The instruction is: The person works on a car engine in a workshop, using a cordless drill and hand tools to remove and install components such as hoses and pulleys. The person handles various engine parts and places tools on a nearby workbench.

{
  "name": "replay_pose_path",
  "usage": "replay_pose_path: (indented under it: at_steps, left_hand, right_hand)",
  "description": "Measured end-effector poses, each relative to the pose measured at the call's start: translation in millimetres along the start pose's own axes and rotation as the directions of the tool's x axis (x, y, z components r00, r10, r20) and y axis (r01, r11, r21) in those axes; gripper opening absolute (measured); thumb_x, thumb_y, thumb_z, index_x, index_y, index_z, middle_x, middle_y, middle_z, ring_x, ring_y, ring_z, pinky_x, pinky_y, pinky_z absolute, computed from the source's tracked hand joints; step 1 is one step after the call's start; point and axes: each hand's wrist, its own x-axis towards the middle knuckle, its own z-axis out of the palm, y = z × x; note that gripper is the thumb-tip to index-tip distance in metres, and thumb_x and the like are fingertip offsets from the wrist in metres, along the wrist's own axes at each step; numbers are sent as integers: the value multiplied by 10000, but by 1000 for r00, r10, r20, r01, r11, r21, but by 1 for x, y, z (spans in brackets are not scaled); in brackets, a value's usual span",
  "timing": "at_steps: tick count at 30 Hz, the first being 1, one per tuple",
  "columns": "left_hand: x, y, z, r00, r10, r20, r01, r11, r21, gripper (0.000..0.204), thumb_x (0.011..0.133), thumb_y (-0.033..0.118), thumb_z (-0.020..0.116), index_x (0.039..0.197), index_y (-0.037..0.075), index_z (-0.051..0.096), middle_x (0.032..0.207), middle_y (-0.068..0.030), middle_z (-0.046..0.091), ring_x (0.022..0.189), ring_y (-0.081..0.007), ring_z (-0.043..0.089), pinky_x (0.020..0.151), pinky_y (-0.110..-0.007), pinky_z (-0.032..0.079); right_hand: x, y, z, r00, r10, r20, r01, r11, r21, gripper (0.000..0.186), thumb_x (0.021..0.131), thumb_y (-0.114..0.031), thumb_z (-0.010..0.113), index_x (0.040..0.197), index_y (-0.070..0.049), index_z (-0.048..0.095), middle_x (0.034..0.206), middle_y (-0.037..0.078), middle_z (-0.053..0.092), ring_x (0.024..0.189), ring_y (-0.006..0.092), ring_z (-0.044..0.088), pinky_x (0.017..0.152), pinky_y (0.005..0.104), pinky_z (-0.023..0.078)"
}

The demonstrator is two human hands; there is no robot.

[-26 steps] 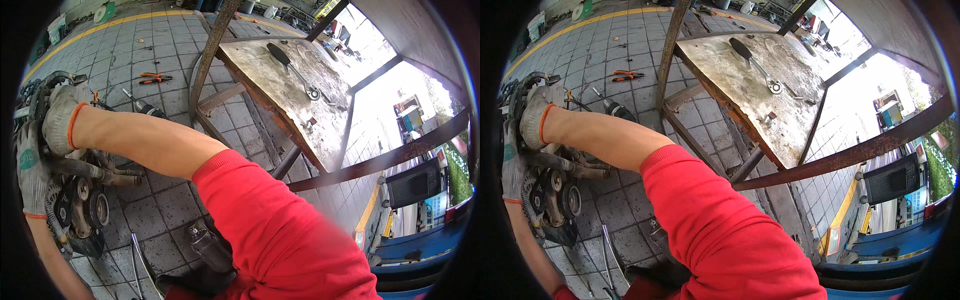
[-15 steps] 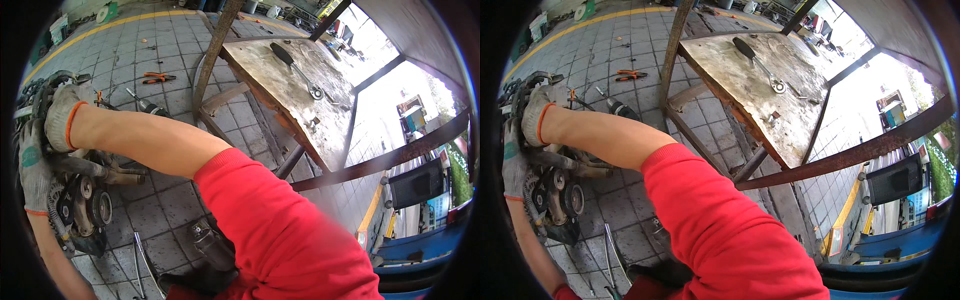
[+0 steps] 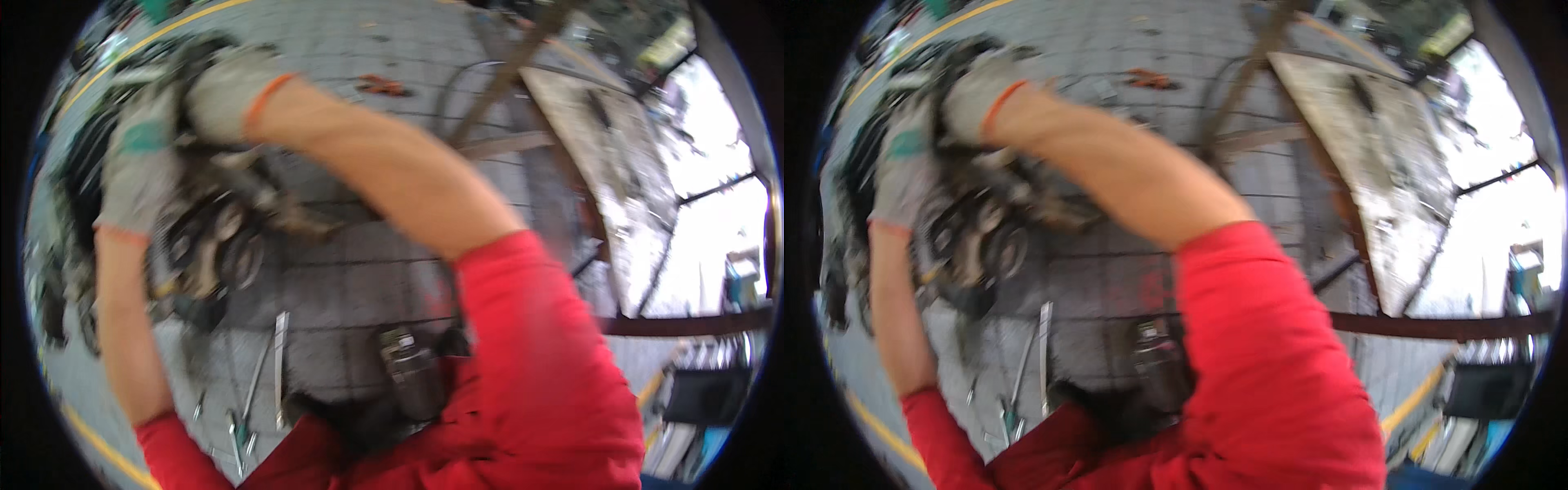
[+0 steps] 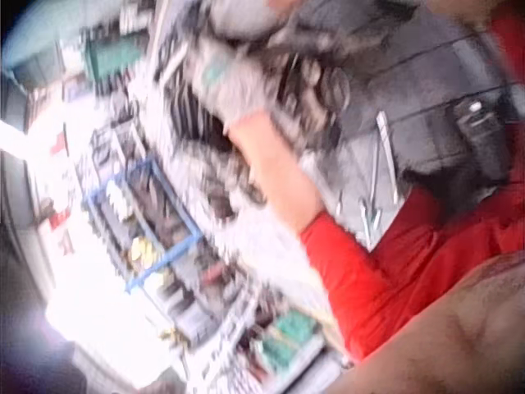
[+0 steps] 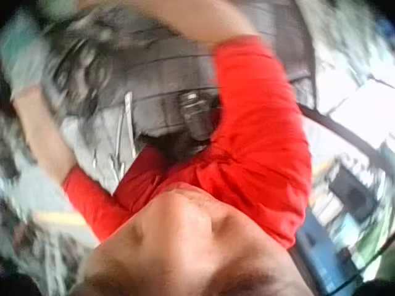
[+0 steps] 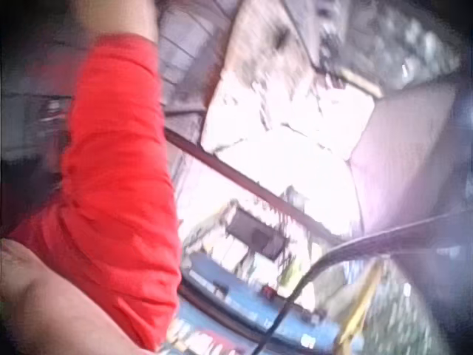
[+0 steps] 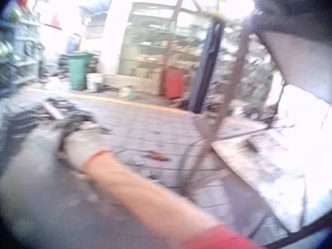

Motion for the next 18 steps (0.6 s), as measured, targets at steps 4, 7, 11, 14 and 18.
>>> replay_pose_path:
  at_steps: [4,7,11,14,18]
  left_hand:
    - [6,10,-30,997,-79,-9,77,991,-111,684,797,157,866,1428,89,612,1363,-170,678,1319,-406,628,1054,-500,572]
    - [0,9,-29,993,-89,-73,83,994,-73,702,751,181,919,1390,96,644,1355,-163,678,1287,-402,645,1052,-495,590]
    - [1,12,-38,996,-91,16,92,992,-89,829,758,202,930,1492,92,562,1461,-194,620,1353,-443,589,1128,-522,537]
    - [2,14,-38,997,-74,22,75,993,-93,821,763,194,923,1495,103,565,1475,-180,616,1357,-445,584,1133,-525,533]
    - [3,-4,-21,996,-85,34,85,996,-14,873,770,194,926,1545,95,537,1521,-182,586,1382,-441,565,1145,-521,524]
  right_hand:
    - [16,-3,9,998,-67,-10,65,989,-135,346,996,-370,614,1124,-158,856,1199,120,812,1121,323,775,993,485,596]
    - [6,-16,-16,998,-68,14,69,995,-65,365,1034,-351,601,1238,-131,809,1219,145,795,1120,334,769,1005,472,596]
    - [5,-13,-12,981,-168,-95,166,986,-24,353,975,-328,626,1035,-59,846,1063,210,813,1036,381,778,979,490,580]
    - [5,-12,-7,988,-112,-106,115,993,19,349,992,-326,615,1061,-73,846,1103,202,812,1073,379,774,954,489,595]
    - [9,-8,-8,981,-138,-139,135,990,-30,386,1019,-380,606,1096,-89,849,1143,193,811,1114,363,771,983,478,592]
